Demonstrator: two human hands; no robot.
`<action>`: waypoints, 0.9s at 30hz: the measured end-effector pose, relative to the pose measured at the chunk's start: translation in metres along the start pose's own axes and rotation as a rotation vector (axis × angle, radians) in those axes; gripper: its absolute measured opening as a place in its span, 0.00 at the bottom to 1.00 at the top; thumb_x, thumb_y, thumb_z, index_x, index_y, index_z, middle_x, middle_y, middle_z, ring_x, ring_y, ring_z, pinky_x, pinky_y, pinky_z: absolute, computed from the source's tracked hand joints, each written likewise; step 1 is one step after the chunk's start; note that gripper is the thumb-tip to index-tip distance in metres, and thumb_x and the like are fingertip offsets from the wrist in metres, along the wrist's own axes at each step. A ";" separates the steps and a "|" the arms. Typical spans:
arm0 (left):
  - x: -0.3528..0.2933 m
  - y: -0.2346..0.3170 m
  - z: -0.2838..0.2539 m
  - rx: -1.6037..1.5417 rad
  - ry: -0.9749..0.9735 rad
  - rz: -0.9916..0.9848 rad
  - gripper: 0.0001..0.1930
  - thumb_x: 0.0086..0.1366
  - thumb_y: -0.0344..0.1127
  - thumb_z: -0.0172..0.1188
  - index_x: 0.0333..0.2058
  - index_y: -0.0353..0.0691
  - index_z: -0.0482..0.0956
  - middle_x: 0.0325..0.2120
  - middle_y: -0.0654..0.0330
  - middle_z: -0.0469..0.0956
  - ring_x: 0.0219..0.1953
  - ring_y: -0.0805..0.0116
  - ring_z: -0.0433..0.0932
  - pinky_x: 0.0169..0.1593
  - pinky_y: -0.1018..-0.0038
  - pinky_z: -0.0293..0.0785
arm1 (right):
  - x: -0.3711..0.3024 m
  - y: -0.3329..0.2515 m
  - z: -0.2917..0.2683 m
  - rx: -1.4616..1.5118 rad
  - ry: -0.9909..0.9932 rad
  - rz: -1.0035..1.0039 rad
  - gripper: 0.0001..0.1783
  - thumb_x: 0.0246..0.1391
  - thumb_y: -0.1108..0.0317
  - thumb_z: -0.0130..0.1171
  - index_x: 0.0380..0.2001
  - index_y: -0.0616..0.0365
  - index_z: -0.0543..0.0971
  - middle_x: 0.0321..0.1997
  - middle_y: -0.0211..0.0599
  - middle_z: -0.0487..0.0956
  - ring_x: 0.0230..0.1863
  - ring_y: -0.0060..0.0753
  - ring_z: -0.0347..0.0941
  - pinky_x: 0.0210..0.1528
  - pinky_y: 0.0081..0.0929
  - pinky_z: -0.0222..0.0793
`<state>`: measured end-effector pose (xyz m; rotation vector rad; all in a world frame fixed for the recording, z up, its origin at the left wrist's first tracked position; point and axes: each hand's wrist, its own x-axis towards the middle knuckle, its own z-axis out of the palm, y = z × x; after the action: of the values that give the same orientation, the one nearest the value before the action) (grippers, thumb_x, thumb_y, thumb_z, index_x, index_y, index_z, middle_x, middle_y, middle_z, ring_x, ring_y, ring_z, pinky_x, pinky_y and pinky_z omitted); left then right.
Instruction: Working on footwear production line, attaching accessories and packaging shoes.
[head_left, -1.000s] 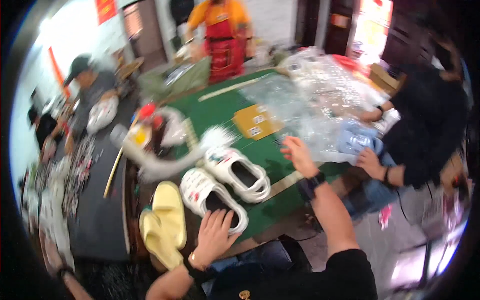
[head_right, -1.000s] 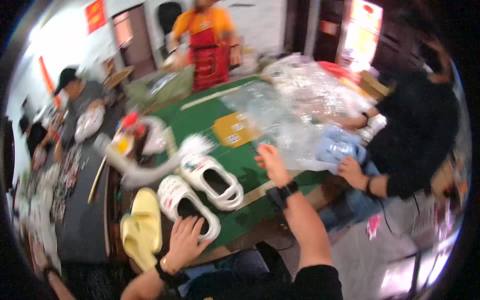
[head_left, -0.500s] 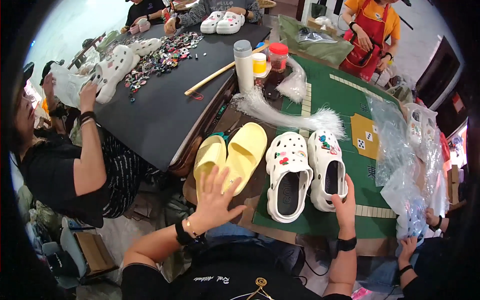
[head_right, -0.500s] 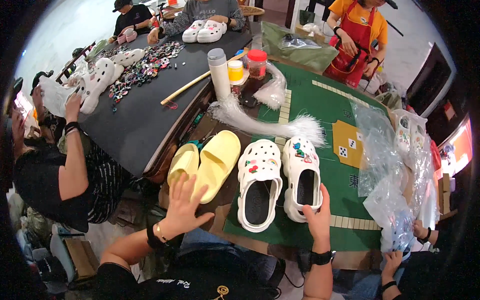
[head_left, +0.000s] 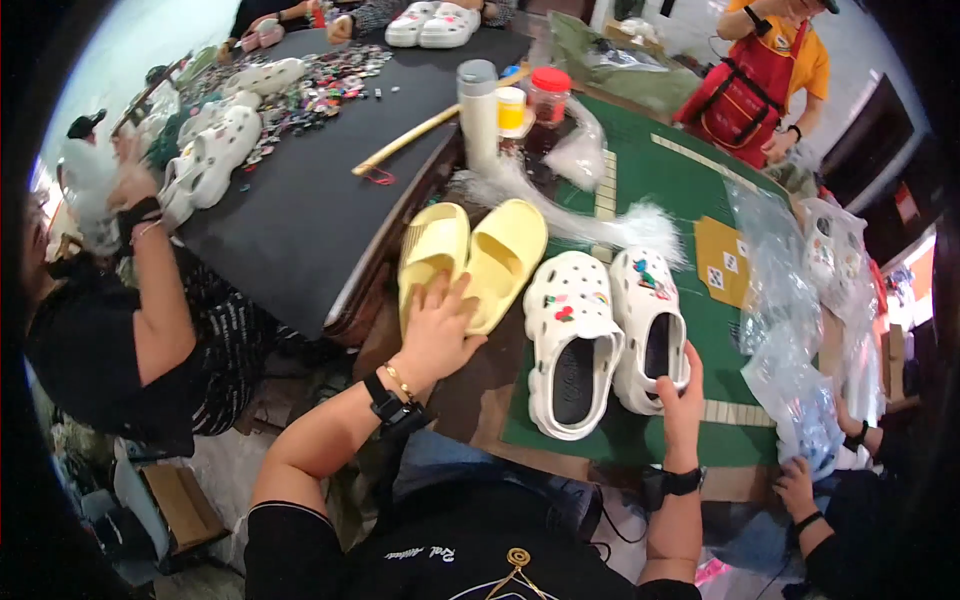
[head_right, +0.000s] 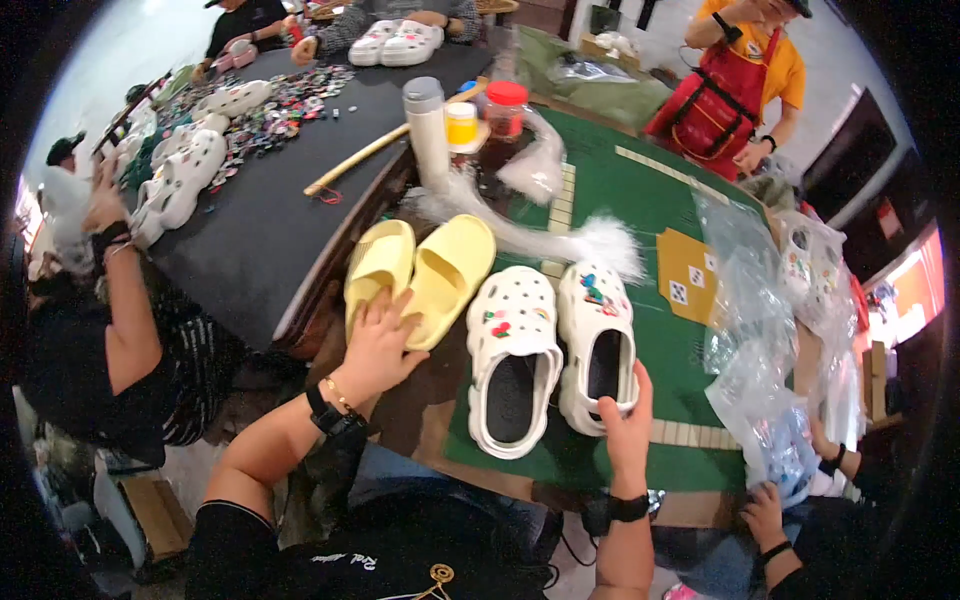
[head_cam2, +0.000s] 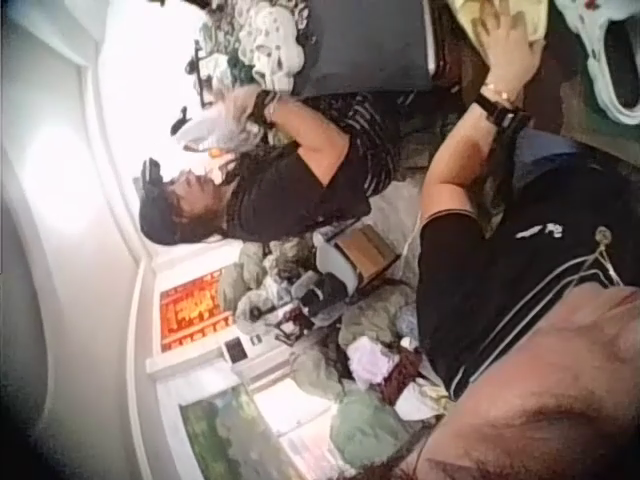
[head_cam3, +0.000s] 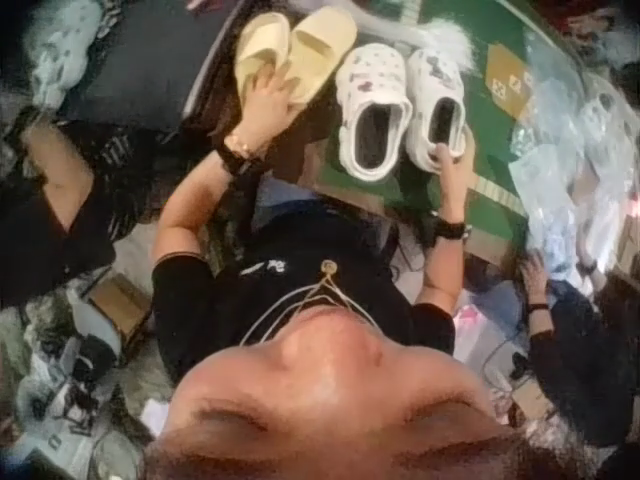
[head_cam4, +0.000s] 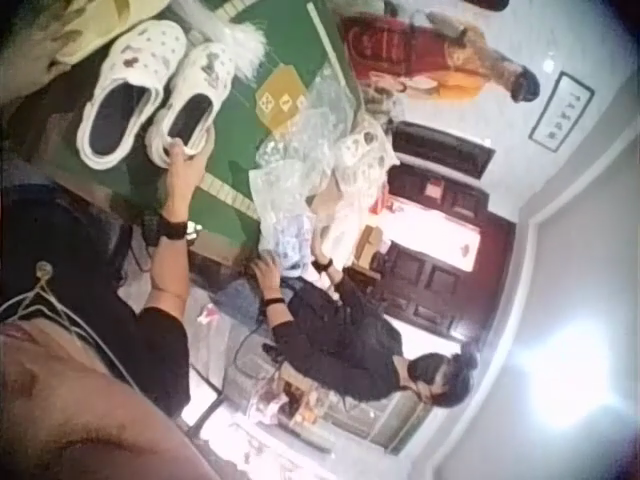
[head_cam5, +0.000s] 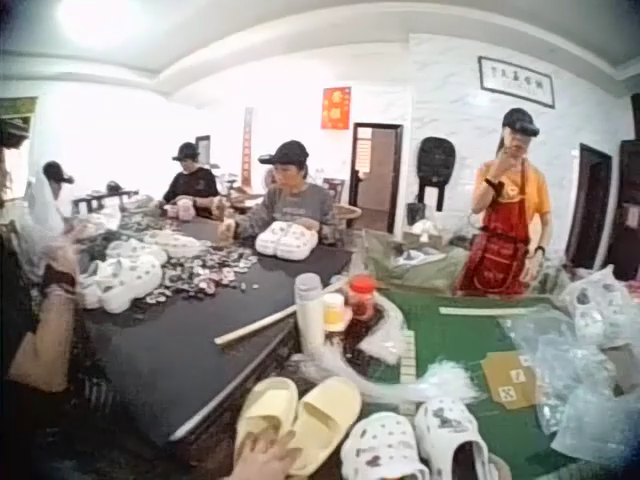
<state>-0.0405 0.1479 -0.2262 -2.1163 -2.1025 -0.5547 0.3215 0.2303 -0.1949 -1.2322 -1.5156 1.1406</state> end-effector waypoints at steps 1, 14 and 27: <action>0.004 0.002 0.002 0.027 0.007 -0.015 0.26 0.49 0.48 0.69 0.45 0.41 0.78 0.60 0.50 0.61 0.63 0.42 0.56 0.61 0.41 0.52 | -0.002 -0.005 0.003 0.074 0.000 0.007 0.38 0.47 0.71 0.58 0.63 0.64 0.60 0.58 0.45 0.69 0.55 0.34 0.68 0.57 0.29 0.64; 0.018 0.103 -0.023 -0.556 0.069 0.024 0.34 0.55 0.36 0.65 0.59 0.34 0.63 0.58 0.43 0.63 0.58 0.42 0.64 0.61 0.58 0.62 | -0.003 -0.014 0.008 -0.472 0.043 -0.299 0.43 0.40 0.62 0.71 0.60 0.59 0.65 0.67 0.58 0.58 0.66 0.55 0.57 0.65 0.43 0.56; 0.013 0.085 -0.028 -0.614 -0.032 0.032 0.28 0.59 0.28 0.56 0.59 0.35 0.63 0.54 0.44 0.67 0.54 0.45 0.68 0.57 0.60 0.67 | -0.055 -0.049 -0.009 -0.678 -0.178 -0.396 0.21 0.33 0.64 0.74 0.32 0.58 0.78 0.60 0.50 0.68 0.60 0.53 0.65 0.59 0.43 0.61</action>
<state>0.0373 0.1482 -0.1803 -2.4466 -2.0958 -1.3096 0.3284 0.1721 -0.1490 -1.1828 -2.2699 0.4878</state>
